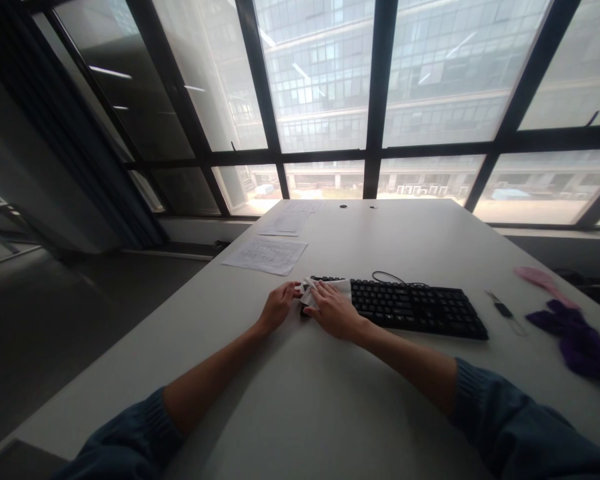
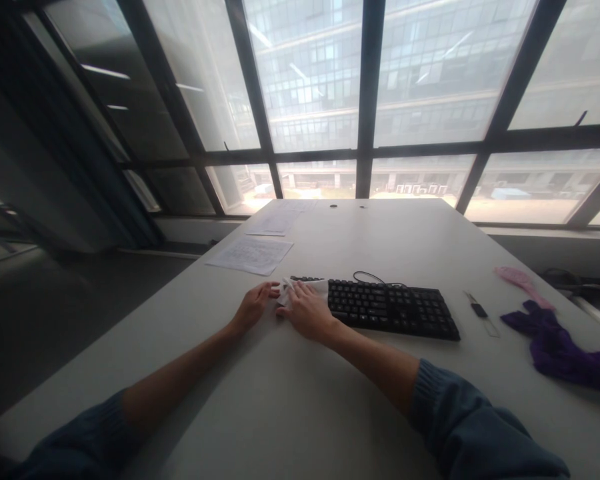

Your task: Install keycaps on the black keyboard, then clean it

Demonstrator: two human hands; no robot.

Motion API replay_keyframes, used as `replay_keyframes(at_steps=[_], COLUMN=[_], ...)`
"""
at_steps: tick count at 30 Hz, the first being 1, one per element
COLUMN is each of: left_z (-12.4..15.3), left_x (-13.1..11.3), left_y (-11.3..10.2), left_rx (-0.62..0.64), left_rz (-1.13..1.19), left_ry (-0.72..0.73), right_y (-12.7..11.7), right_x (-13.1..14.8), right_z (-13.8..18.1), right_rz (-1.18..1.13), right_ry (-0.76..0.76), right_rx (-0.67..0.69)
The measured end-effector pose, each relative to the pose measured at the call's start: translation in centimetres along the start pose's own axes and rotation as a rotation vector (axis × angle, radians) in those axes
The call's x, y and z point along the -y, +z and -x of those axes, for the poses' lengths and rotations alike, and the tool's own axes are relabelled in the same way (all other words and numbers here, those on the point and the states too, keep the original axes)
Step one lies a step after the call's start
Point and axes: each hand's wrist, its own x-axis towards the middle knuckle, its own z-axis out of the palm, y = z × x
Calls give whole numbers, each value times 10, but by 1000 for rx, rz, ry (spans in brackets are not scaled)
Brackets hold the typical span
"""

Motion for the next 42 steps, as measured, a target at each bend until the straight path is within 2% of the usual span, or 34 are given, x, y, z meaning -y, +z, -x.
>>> replay_keyframes(at_steps=[4,6,8,13,16,22,30,36,42], left_z=[0,0,0,0,2,4,3,9,17], left_x=[3,3,2,0,-1,-5,-2,-5,-16], left_y=[0,1,1,1,0,0,0,1,5], left_rx=[6,6,11,-5,-29,5,-8,-79,108], left_rz=[-11,-13,-7,-7,-86,-132,-138,-312,-413], left_ry=[1,3,5,-11,47,222,193,401,639], right_y=[3,4,4,6,9,15,10,-5,-20], right_x=[-7,-8,-7,2,4,4,6,-5,-20], right_z=[-3,-3,-2,3,4,5,6,21,49], right_rz=[79,86,69,-17,-32,0,4,-26,-37], right_ry=[253,282,225,-100,-210,-167,-172,-246,-313], right_rx=[-53,-60,-53,11,10,-36,-26,45,63])
